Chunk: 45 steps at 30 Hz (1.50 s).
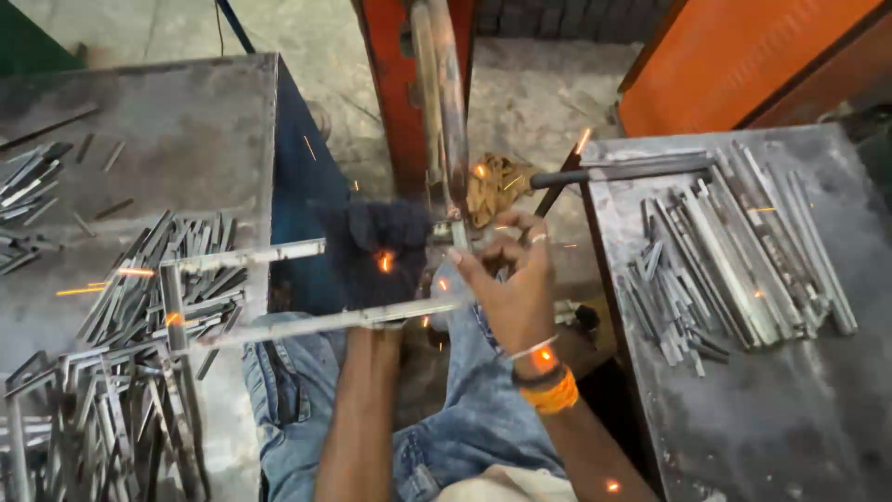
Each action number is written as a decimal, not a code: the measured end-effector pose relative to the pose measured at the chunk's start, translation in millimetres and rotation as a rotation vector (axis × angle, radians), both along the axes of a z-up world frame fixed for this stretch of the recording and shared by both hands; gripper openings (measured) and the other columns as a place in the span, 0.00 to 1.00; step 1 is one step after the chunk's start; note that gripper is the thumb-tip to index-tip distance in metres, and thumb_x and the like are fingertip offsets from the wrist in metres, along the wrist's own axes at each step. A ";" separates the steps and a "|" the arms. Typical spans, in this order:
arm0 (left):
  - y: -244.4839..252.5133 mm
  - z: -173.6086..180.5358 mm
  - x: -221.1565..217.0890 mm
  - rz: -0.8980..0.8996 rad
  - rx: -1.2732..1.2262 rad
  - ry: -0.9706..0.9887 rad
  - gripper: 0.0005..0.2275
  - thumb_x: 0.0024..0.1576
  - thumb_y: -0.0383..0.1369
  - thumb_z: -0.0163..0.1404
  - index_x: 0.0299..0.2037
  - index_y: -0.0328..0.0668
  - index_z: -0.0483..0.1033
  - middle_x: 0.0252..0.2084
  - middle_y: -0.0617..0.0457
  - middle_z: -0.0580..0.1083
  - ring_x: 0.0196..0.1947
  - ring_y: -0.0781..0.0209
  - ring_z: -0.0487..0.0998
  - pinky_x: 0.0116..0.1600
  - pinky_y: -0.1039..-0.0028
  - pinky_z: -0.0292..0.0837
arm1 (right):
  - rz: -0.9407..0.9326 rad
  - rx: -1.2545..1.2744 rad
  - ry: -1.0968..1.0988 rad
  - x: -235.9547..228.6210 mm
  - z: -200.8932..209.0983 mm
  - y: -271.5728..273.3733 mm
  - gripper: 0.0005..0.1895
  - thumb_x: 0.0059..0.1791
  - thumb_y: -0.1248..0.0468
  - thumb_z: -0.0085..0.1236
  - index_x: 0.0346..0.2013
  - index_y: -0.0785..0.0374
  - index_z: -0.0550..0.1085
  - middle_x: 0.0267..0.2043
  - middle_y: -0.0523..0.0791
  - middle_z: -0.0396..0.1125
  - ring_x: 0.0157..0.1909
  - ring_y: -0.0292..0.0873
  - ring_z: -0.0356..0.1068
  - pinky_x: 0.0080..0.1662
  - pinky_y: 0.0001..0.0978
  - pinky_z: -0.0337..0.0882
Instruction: The person repeatedly picks up rectangular metal frames and small metal rods, aligns them at the corners, and spot-welds the joints using a handheld welding torch. Finished frames are placed on a nearby table.
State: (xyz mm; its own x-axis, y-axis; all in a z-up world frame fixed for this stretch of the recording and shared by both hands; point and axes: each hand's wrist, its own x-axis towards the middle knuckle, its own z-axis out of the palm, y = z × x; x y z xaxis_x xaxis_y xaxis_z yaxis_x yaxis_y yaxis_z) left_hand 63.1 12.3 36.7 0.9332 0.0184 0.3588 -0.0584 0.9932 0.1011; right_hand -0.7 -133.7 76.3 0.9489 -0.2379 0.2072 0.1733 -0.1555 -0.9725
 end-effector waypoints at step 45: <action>5.3 17.0 -4.6 0.004 0.121 0.026 0.23 0.69 0.50 0.40 0.26 0.43 0.62 0.22 0.56 0.55 0.29 0.60 0.58 0.49 0.68 0.62 | 0.016 0.053 0.005 17.1 -2.8 -2.9 0.20 0.44 0.68 0.70 0.42 0.64 0.66 0.27 0.39 0.68 0.29 0.29 0.65 0.33 0.22 0.65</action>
